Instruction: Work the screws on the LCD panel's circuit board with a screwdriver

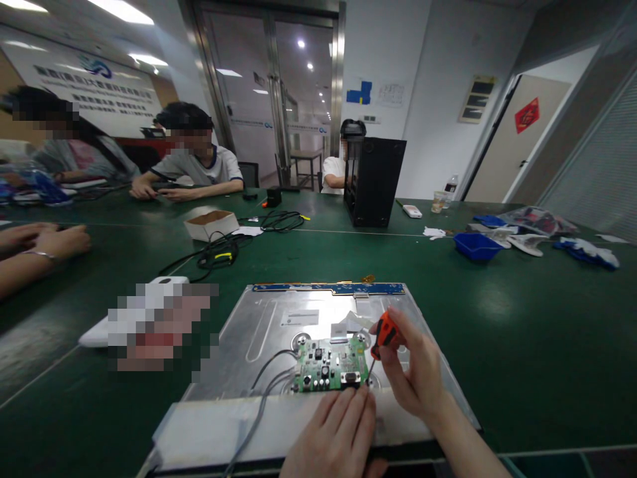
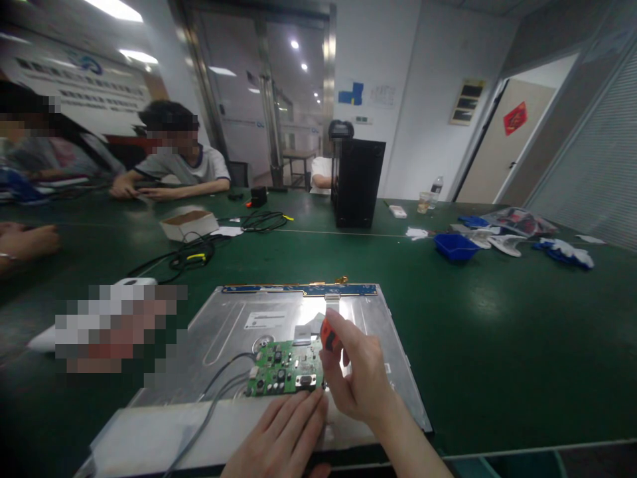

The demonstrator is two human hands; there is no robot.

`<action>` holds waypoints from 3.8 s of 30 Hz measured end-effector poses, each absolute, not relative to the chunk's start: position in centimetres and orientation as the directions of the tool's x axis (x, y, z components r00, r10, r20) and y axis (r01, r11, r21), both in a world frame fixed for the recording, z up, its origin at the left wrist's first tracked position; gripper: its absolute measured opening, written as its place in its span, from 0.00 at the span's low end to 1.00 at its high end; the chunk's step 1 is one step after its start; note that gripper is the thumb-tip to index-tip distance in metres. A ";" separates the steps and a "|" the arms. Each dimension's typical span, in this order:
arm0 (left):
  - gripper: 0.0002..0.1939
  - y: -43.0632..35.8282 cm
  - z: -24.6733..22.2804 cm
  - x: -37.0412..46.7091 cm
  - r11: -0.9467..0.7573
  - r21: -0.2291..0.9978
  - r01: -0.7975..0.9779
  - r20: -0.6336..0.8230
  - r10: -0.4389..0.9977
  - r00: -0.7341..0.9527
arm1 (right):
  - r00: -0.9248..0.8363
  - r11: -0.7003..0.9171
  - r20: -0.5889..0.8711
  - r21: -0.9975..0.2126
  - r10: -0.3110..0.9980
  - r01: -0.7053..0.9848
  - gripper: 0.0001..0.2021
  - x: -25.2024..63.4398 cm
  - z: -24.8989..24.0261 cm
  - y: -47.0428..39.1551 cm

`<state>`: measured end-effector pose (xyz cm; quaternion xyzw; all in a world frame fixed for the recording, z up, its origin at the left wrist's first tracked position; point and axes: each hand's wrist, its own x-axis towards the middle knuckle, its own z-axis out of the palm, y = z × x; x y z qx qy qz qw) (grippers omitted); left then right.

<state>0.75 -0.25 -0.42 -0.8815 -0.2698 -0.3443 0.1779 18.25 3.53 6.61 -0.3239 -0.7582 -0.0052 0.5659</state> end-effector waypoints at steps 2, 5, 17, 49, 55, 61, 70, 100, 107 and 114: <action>0.24 -0.2 -0.6 0.7 -0.790 -0.133 0.598 0.707 0.348 0.616 | -0.146 0.792 0.856 -0.378 0.497 0.480 0.26 18.3 6.7 3.4; 0.23 -0.2 -0.8 0.7 -0.789 -0.148 0.597 0.688 0.351 0.635 | -0.128 0.779 0.866 -0.358 0.483 0.515 0.26 18.2 6.6 3.5; 0.23 -0.4 -0.9 0.5 -0.795 -0.139 0.590 0.634 0.386 0.670 | -0.116 0.770 0.889 -0.313 0.444 0.556 0.24 18.2 6.4 3.7; 0.24 -0.4 -0.9 0.3 -0.789 -0.174 0.589 0.624 0.374 0.686 | -0.067 0.768 0.888 -0.352 0.454 0.535 0.26 18.1 6.2 3.8; 0.24 -0.4 -1.4 0.3 -0.789 -0.149 0.596 0.637 0.384 0.669 | -0.080 0.771 0.902 -0.314 0.425 0.554 0.24 18.0 6.4 3.9; 0.23 -0.4 -1.2 0.4 -0.788 -0.152 0.597 0.632 0.388 0.671 | -0.127 0.768 0.870 -0.340 0.476 0.543 0.25 18.2 6.6 3.6; 0.25 -0.5 -1.4 0.3 -0.780 -0.176 0.601 0.596 0.401 0.695 | -0.113 0.752 0.876 -0.328 0.468 0.571 0.25 18.0 6.8 3.6; 0.25 -0.4 -0.7 0.2 -0.797 -0.192 0.573 0.568 0.386 0.727 | -0.052 0.757 0.905 -0.321 0.423 0.569 0.28 18.0 5.7 3.8; 0.24 -0.4 -1.0 0.3 -0.796 -0.163 0.584 0.606 0.386 0.696 | -0.096 0.772 0.886 -0.338 0.454 0.538 0.29 18.0 6.1 3.7; 0.23 -0.4 -1.0 0.5 -0.791 -0.155 0.592 0.638 0.377 0.671 | -0.132 0.774 0.857 -0.372 0.499 0.513 0.30 18.3 6.4 3.5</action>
